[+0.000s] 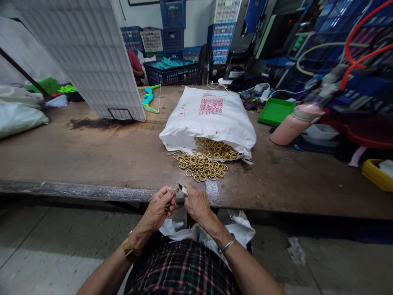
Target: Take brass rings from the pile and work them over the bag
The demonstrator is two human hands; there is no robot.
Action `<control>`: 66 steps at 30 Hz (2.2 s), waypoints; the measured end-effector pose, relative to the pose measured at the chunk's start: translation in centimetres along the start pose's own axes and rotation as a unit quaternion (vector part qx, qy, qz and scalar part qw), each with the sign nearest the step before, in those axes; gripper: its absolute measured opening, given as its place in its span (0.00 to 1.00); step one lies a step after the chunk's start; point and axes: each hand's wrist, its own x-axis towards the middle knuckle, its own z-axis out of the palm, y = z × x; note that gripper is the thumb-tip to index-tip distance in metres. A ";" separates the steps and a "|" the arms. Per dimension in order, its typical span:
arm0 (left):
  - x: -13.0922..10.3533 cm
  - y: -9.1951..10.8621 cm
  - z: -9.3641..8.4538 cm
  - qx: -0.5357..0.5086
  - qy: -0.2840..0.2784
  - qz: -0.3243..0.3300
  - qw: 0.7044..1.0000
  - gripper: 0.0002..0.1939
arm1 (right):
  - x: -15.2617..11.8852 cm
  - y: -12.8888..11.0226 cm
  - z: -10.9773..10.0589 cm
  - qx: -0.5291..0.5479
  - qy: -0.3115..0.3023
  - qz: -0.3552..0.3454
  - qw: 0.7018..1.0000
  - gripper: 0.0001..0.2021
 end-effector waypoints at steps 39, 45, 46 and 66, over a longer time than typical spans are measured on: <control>1.0 0.1 -1.6 -0.177 0.003 -0.083 0.981 0.13 | 4.7 0.4 -0.7 -0.116 0.010 -0.051 0.992 0.10; 1.3 -0.1 -1.6 -0.181 0.020 -0.096 0.978 0.13 | 5.3 1.8 -1.3 -0.079 0.097 0.013 0.992 0.12; 1.3 -0.1 -1.6 -0.183 0.029 -0.102 0.977 0.13 | 5.4 1.8 -1.3 -0.074 0.103 0.011 0.992 0.12; 1.6 0.3 -1.4 -0.185 0.045 -0.120 0.974 0.11 | 6.2 0.0 -1.4 -0.211 0.019 0.056 0.976 0.13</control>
